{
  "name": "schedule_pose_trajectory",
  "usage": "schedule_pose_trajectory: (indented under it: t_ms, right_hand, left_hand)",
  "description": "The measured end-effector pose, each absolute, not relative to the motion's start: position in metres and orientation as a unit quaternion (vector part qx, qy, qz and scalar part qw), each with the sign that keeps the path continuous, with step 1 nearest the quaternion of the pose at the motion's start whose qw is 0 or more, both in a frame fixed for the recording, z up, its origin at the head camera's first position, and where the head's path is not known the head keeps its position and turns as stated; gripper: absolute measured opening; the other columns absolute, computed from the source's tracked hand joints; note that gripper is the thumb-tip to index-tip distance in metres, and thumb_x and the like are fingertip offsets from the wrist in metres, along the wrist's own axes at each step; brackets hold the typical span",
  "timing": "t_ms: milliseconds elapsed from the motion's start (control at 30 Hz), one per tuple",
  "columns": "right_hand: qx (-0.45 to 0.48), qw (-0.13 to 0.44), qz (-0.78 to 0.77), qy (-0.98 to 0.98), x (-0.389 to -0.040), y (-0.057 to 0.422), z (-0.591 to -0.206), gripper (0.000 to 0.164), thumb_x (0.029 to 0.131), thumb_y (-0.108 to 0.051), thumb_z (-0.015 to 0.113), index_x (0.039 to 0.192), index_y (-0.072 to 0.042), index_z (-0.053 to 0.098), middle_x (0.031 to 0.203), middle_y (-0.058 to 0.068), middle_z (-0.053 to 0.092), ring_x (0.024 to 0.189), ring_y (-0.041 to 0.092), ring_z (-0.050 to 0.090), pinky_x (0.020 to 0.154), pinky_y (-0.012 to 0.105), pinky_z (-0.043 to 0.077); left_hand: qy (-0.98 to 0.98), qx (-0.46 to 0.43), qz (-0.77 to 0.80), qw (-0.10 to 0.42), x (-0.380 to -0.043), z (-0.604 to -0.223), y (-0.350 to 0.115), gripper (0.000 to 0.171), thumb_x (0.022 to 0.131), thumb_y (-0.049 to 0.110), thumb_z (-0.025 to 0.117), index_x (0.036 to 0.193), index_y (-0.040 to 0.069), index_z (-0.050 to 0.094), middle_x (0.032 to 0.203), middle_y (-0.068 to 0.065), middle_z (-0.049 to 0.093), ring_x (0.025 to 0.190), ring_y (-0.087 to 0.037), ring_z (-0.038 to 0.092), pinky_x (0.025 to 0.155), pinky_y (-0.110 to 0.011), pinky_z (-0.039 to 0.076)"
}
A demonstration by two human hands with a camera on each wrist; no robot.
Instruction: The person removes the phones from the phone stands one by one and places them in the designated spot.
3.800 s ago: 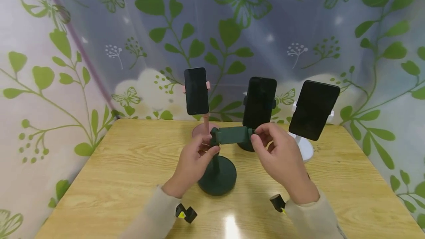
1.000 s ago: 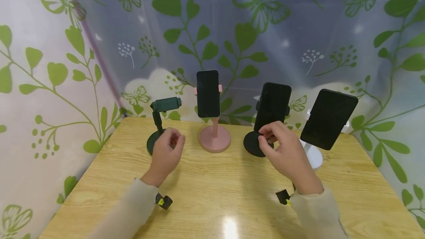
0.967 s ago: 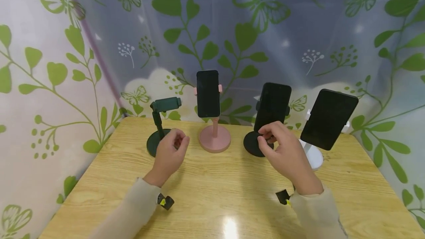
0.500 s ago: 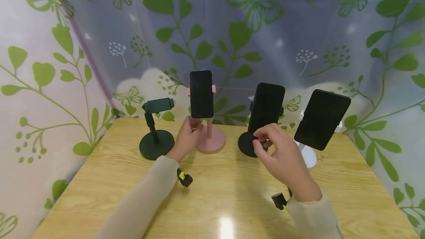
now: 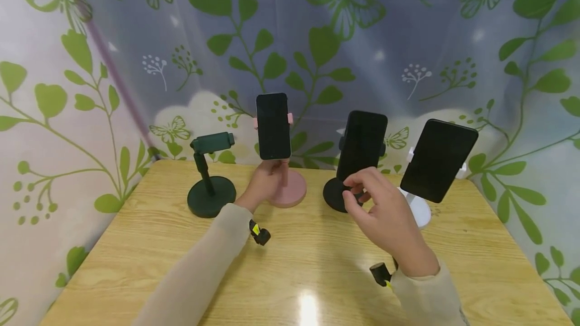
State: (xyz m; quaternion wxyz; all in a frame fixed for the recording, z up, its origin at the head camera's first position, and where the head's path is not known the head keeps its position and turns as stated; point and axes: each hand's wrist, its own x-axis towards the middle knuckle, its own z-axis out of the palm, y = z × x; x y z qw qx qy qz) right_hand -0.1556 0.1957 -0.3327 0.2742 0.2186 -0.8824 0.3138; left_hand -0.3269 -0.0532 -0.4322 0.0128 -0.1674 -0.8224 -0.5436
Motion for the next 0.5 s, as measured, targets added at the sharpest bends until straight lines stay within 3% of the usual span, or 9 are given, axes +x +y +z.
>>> schedule_pose_trajectory:
  t_ms: [333,500]
  right_hand:
    - [0.214,0.270,0.300,-0.890,-0.155,0.197,-0.333,0.012,0.096,-0.010,0.070,0.106,-0.015,0.067,0.101,-0.005,0.063,0.085,0.007,0.059,0.071,0.030,0.056]
    - [0.216,0.270,0.302,-0.888,-0.156,0.197,-0.334,0.012,0.096,-0.009,0.069,0.106,-0.015,0.067,0.101,-0.008,0.063,0.085,0.006,0.059,0.071,0.029,0.055]
  left_hand:
    - [-0.843,-0.141,-0.518,-0.013,-0.312,-0.437,-0.059,0.032,0.108,0.034,0.056,0.128,0.013,0.071,0.127,-0.009,0.070,0.127,-0.027,0.062,0.106,-0.045,0.050]
    - [-0.863,-0.167,-0.477,-0.004,-0.304,-0.440,-0.064,0.034,0.108,0.037,0.054,0.126,0.015,0.072,0.122,-0.007,0.072,0.115,-0.025,0.068,0.094,-0.043,0.056]
